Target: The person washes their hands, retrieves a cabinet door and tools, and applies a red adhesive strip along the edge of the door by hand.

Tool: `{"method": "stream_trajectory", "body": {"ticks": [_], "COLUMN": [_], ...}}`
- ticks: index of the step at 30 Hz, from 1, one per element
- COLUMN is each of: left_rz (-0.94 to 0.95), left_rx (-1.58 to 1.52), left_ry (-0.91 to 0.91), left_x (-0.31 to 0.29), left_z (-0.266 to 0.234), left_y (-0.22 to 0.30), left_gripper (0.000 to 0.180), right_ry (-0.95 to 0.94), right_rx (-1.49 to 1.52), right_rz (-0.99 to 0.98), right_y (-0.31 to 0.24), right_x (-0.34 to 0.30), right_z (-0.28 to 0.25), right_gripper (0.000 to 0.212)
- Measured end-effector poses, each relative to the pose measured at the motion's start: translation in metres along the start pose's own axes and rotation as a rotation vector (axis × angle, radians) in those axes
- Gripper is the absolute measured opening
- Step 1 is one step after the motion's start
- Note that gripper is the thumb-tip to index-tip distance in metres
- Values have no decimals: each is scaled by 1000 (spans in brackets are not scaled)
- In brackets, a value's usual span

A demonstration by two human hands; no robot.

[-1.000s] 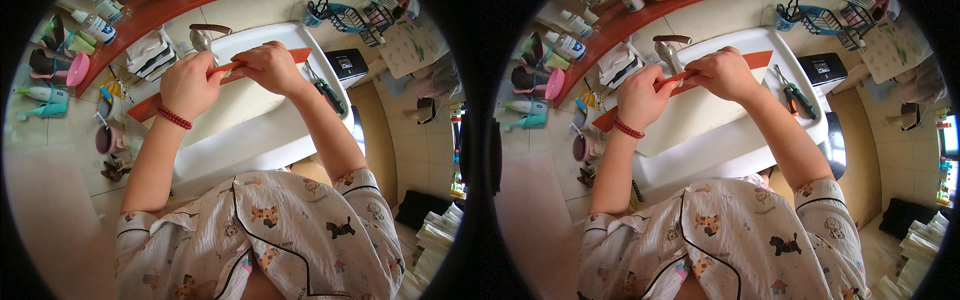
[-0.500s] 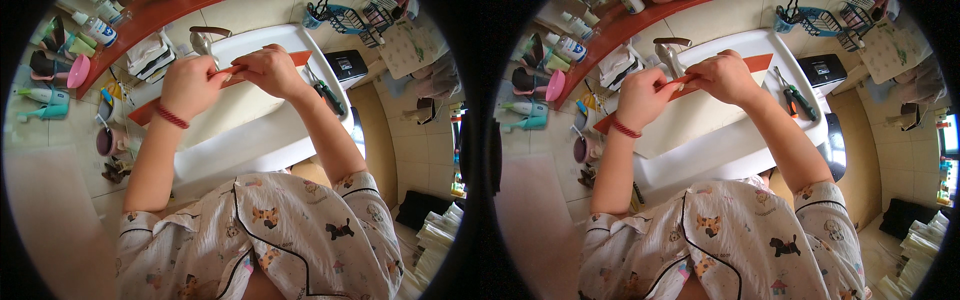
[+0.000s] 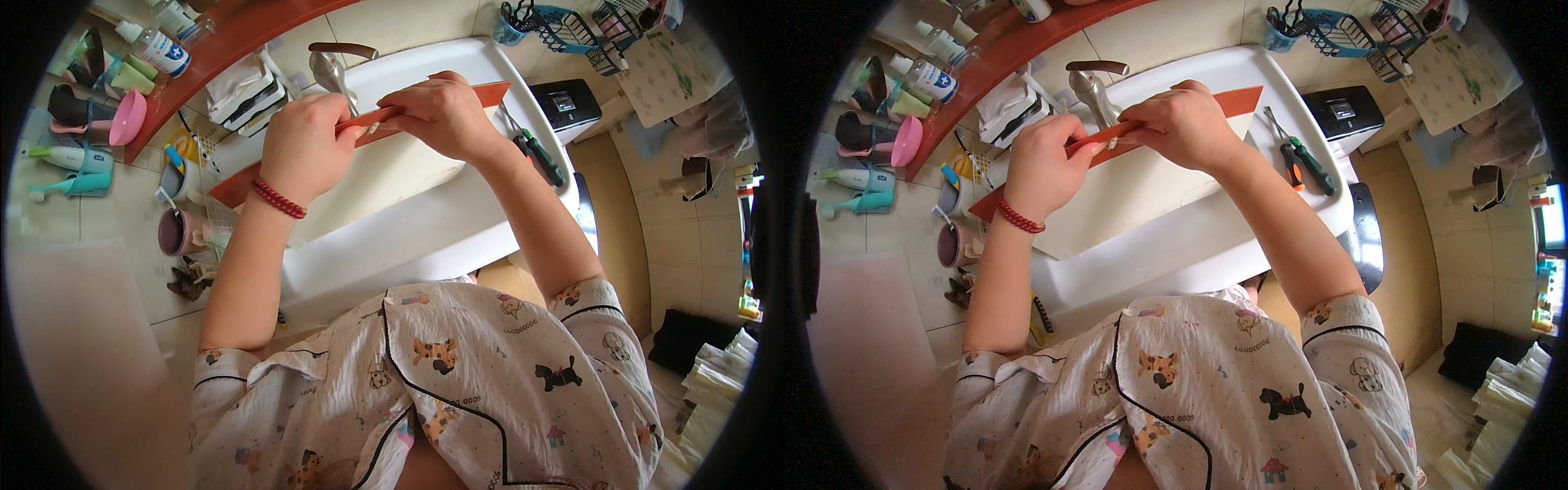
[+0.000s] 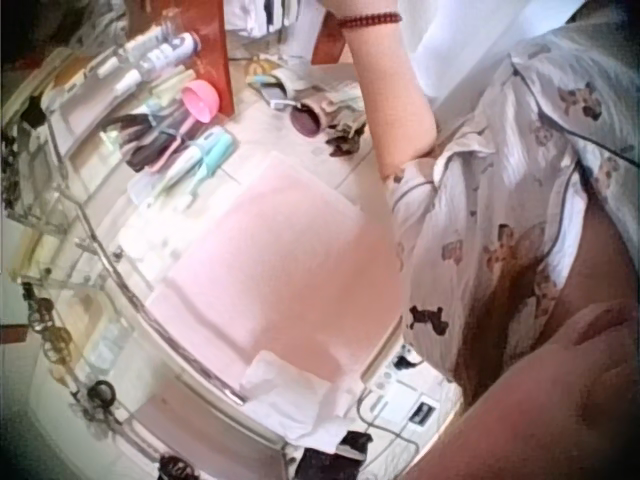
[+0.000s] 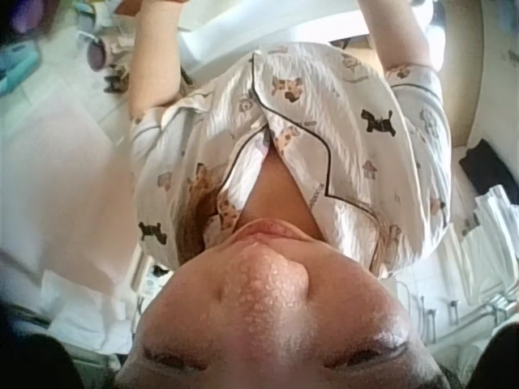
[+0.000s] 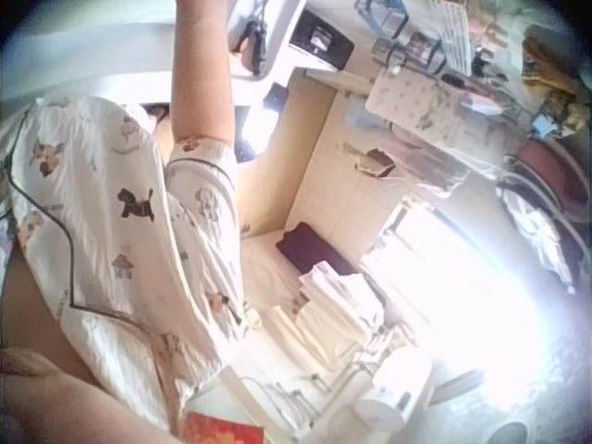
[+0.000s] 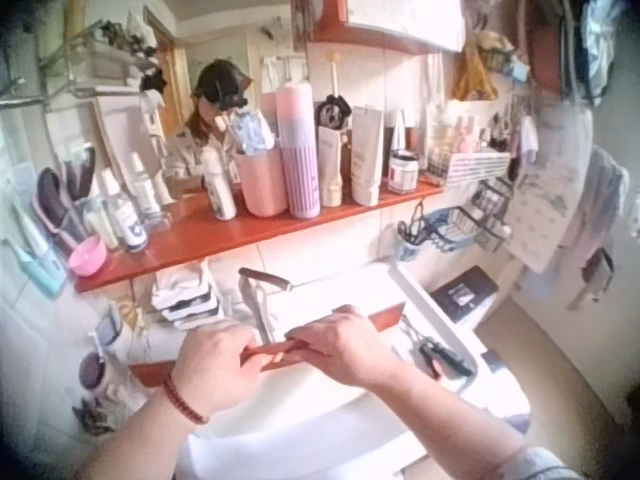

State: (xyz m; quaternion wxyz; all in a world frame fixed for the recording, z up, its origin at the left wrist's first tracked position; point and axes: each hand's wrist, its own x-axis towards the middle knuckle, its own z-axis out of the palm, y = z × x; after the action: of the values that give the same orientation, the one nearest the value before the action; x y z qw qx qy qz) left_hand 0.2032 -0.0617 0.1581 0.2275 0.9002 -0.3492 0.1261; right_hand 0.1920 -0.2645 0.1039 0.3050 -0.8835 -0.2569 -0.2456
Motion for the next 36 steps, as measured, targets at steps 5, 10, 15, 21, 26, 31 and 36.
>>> {"method": "stream_trajectory", "body": {"ticks": [5, 10, 15, 21, 26, 31, 36], "left_rz": [-34, -43, -68, -23, -82, -100, -121], "left_rx": [84, -89, 110, 13, 137, 49, 199], "left_ry": [42, -102, 4, -83, -28, -138, -48], "left_x": [-1, 1, -3, -3, -3, -1, -1], "left_z": [6, -4, 5, -2, 5, -4, 7], "left_y": [4, 1, 10, 0, 12, 3, 16], "left_gripper": [18, 21, 22, 24, 21, 24, 20], "right_ry": [-29, 1, -28, -36, -15, -32, 11], "right_rx": [-1, 10, 8, -10, -26, -20, -1], "right_rz": [74, 30, 70, 38, 51, 55, 57], "right_y": [-1, -1, 0, 1, 2, 2, 0], "right_x": [4, 2, 3, 0, 1, 0, 2], "right_z": [-1, -2, 1, 1, 2, -1, 3], "right_gripper": [17, 17, 18, 20, 19, 17, 15]}}
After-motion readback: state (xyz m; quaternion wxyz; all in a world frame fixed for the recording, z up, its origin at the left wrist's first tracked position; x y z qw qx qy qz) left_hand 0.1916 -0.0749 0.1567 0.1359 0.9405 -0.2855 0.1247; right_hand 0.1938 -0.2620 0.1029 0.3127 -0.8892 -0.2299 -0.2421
